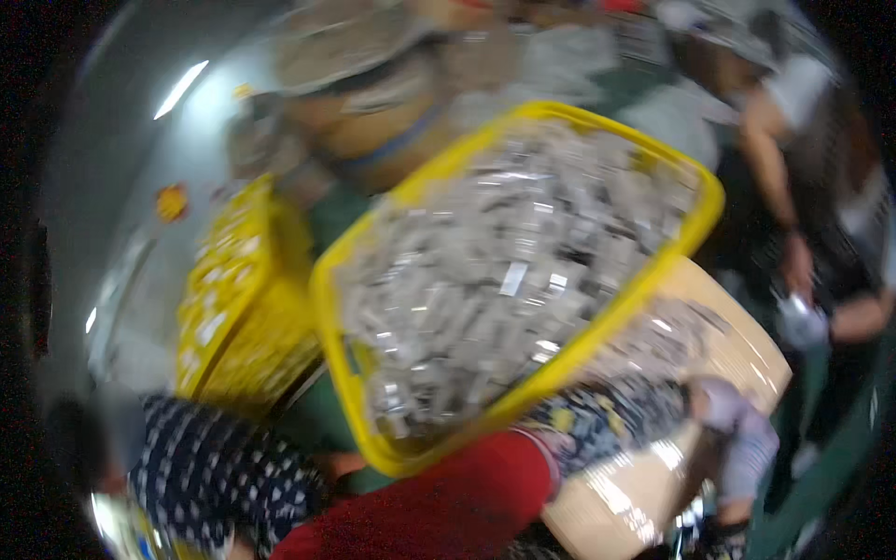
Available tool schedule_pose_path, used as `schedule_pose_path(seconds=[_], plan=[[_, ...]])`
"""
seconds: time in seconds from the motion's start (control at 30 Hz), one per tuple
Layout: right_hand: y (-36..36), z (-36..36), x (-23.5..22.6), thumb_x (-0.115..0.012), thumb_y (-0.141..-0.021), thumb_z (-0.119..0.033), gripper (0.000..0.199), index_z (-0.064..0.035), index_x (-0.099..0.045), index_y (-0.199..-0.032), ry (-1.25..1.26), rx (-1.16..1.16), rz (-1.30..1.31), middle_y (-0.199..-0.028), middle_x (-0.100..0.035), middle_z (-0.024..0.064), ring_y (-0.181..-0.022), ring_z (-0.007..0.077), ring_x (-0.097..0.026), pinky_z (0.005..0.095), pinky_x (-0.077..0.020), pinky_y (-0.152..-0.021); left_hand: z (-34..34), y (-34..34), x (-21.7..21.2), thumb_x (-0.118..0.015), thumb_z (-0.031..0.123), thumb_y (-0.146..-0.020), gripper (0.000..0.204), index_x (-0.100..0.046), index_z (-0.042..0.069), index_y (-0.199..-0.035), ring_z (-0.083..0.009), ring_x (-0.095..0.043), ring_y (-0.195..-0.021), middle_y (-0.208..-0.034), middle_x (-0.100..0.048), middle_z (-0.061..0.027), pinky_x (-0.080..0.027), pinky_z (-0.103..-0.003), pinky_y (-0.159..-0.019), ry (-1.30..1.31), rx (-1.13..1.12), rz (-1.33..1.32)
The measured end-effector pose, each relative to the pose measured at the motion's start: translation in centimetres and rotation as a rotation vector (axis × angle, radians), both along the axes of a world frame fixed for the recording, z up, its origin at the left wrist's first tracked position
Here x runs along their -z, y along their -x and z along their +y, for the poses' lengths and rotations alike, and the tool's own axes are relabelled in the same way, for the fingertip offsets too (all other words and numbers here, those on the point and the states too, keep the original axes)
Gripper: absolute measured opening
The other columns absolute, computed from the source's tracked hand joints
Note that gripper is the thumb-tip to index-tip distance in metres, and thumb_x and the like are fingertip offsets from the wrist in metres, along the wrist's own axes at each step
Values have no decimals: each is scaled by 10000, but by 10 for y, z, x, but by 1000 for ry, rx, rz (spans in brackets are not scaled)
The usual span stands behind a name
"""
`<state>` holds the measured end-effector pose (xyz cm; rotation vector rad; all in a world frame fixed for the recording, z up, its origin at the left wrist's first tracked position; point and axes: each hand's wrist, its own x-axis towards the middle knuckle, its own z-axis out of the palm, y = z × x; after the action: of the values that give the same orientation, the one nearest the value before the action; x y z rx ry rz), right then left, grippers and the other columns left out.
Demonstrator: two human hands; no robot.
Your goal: The recorder is assembling small metal hardware components using tape and placing them into a bin.
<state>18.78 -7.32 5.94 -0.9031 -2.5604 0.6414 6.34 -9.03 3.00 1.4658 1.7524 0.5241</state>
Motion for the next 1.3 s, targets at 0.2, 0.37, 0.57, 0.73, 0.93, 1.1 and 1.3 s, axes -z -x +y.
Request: schedule_pose_path(seconds=[0.2, 0.37, 0.57, 0.73, 0.93, 1.1, 1.3], plan=[[50, 98, 29, -810, -419, -264, 708, 11, -494, -989, 824, -173, -458, -804, -629, 142, -764, 249, -618, 338, -507, -666, -2, 36, 40, -327, 266, -903, 368, -507, 66, -1154, -318, -614, -882, -1023, -622, -135, -460, -451, -760, -372, 93, 479], [44, 72, 44, -740, -505, -343, 781, -47, -423, -1155, -536, 44, -639, -1059, -489, 104, -1022, 263, -483, 405, -334, -939, 47, 46, 26, -339, 266, -904, 363, -509, 49, -1140, -324, -620, -894, -1035, -626, -153, -491, -412, -742, -92, 64, 421], [16, 114, 33, -699, -607, -331, 359, -88, -660, -868, -357, -70, -575, -877, -633, 154, -823, 243, -617, 361, -466, -784, 48, 9, 16, -409, 291, -884, 350, -615, 25, -980, -300, -622, -927, -992, -640, -162, -500, -402, -749, -101, -51, 20], [78, 82, -6, -724, -501, -402, 411, -77, -686, -749, -17, -259, -765, -769, -650, 162, -732, 292, -640, 368, -501, -654, 18, 67, 23, -390, 289, -876, 362, -612, 4, -885, -348, -631, -799, -886, -636, -216, -486, -462, -704, -131, 226, 409], [53, 62, 19, -786, -505, -315, 623, -25, -582, -1017, -554, 116, -573, -968, -614, 141, -995, 286, -570, 408, -380, -908, 78, 67, 38, -125, 422, -909, 620, -548, 8, -1092, -365, -507, -1076, -1116, -544, -254, -367, -424, -935, 122, 132, 122], [62, 90, -1, -776, -484, -351, 652, -36, -562, -1013, -98, 101, -749, -994, -594, 147, -1012, 289, -555, 410, -381, -926, 78, 62, 31, -148, 430, -914, 534, -429, 128, -1253, -365, -517, -1069, -1121, -551, -234, -383, -425, -916, -5, 146, 291], [71, 104, -13, -748, -513, -302, 524, -61, -646, -967, 10, -10, -798, -984, -637, 152, -948, 299, -604, 433, -436, -852, 70, 60, 22, -115, 442, -927, 626, -555, 40, -1119, -360, -531, -1033, -1089, -572, -216, -372, -433, -920, -81, 72, 320]])
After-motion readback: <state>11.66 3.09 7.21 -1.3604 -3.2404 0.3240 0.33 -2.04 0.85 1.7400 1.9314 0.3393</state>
